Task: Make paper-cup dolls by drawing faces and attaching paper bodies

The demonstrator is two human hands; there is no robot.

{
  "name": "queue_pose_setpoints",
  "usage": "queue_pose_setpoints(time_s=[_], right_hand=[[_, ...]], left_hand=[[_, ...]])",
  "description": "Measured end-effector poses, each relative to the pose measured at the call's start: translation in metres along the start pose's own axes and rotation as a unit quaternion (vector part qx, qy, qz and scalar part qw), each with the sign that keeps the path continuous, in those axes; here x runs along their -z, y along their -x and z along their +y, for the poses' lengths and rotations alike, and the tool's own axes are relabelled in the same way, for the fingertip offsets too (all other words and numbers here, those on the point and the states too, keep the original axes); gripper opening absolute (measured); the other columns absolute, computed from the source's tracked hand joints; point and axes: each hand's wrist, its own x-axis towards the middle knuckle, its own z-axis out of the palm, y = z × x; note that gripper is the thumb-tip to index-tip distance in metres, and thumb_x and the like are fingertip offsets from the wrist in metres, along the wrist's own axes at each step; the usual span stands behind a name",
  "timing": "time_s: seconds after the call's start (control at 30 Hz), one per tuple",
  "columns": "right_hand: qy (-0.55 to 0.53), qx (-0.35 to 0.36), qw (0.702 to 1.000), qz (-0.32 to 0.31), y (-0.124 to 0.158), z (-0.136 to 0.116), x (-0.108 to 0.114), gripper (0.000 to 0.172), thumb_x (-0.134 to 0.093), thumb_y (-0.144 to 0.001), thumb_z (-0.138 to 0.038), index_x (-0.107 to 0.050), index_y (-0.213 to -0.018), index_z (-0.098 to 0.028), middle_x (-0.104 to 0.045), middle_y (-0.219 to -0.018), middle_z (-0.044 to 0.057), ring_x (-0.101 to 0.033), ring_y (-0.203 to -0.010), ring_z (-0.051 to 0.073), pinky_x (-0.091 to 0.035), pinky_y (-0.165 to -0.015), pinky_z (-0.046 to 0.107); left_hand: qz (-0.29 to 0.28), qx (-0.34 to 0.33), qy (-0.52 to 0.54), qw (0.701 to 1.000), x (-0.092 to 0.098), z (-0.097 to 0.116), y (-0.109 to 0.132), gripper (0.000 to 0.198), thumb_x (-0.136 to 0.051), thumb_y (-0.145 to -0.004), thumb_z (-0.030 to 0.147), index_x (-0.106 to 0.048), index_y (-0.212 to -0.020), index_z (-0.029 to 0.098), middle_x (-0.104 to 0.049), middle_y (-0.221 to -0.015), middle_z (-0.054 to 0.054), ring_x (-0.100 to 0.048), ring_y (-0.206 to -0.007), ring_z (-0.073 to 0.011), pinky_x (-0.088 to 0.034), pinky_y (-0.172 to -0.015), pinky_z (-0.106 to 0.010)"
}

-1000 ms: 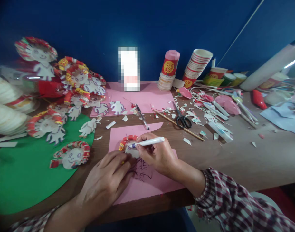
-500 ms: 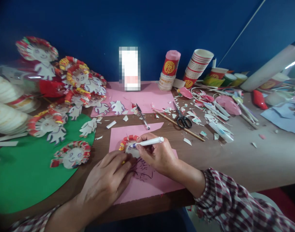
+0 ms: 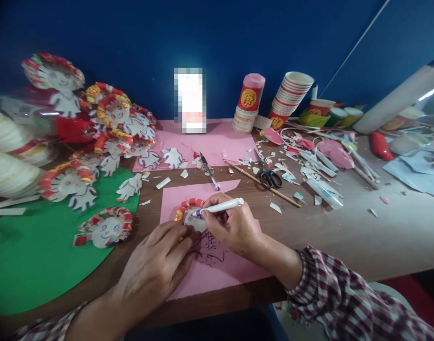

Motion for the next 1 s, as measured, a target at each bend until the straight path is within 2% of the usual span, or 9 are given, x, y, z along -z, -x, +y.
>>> queue_pose_setpoints(time_s=[0.47,0.6,0.77,0.87,1.0], right_hand=[[0.01,0.001,1.0,-0.004,-0.001,-0.003,0.001,0.008,-0.056,-0.082,-0.022,-0.06,-0.081,-0.016,-0.059,-0.065,0.001,-0.053,-0.058,0.011,-0.042,-0.052,0.023],[-0.095,-0.053,0.994,0.019,-0.003,-0.003,0.0,0.008,-0.058,-0.082,-0.024,-0.058,-0.079,-0.017,-0.053,-0.059,-0.003,-0.047,-0.05,0.008,-0.038,-0.045,0.021],[-0.271,-0.105,0.955,0.053,-0.007,0.002,0.002,0.014,-0.061,-0.084,-0.031,-0.055,-0.083,-0.019,-0.048,-0.057,-0.006,-0.046,-0.047,0.008,-0.041,-0.043,0.02],[-0.288,-0.094,0.951,0.064,-0.009,0.005,0.003,0.015,-0.063,-0.084,-0.032,-0.055,-0.085,-0.019,-0.049,-0.058,-0.006,-0.047,-0.049,0.008,-0.041,-0.044,0.019],[-0.255,-0.063,0.963,0.065,-0.011,0.011,0.006,0.015,-0.062,-0.085,-0.033,-0.057,-0.089,-0.02,-0.053,-0.064,-0.004,-0.051,-0.055,0.009,-0.043,-0.05,0.021]], left_hand=[[0.0,-0.004,0.002,1.0,0.001,0.0,0.0,0.016,-0.056,-0.086,0.018,-0.065,-0.098,0.013,-0.064,-0.098,-0.008,-0.055,-0.097,-0.0259,-0.056,-0.079,-0.042],[0.002,-0.003,-0.001,1.0,0.001,0.0,0.001,0.017,-0.056,-0.086,0.019,-0.065,-0.099,0.013,-0.064,-0.1,-0.009,-0.055,-0.097,-0.0262,-0.056,-0.079,-0.042],[-0.002,0.003,0.009,1.0,0.002,0.0,0.002,0.018,-0.055,-0.088,0.022,-0.064,-0.101,0.015,-0.064,-0.099,-0.008,-0.055,-0.099,-0.0261,-0.055,-0.08,-0.041],[0.008,-0.001,0.014,1.0,0.002,-0.001,0.002,0.02,-0.054,-0.088,0.023,-0.063,-0.104,0.015,-0.064,-0.103,-0.009,-0.054,-0.101,-0.026,-0.054,-0.082,-0.041],[0.027,-0.004,0.013,1.0,0.002,-0.001,0.001,0.027,-0.058,-0.086,0.023,-0.061,-0.111,0.014,-0.062,-0.107,-0.01,-0.052,-0.105,-0.0261,-0.05,-0.089,-0.041]])
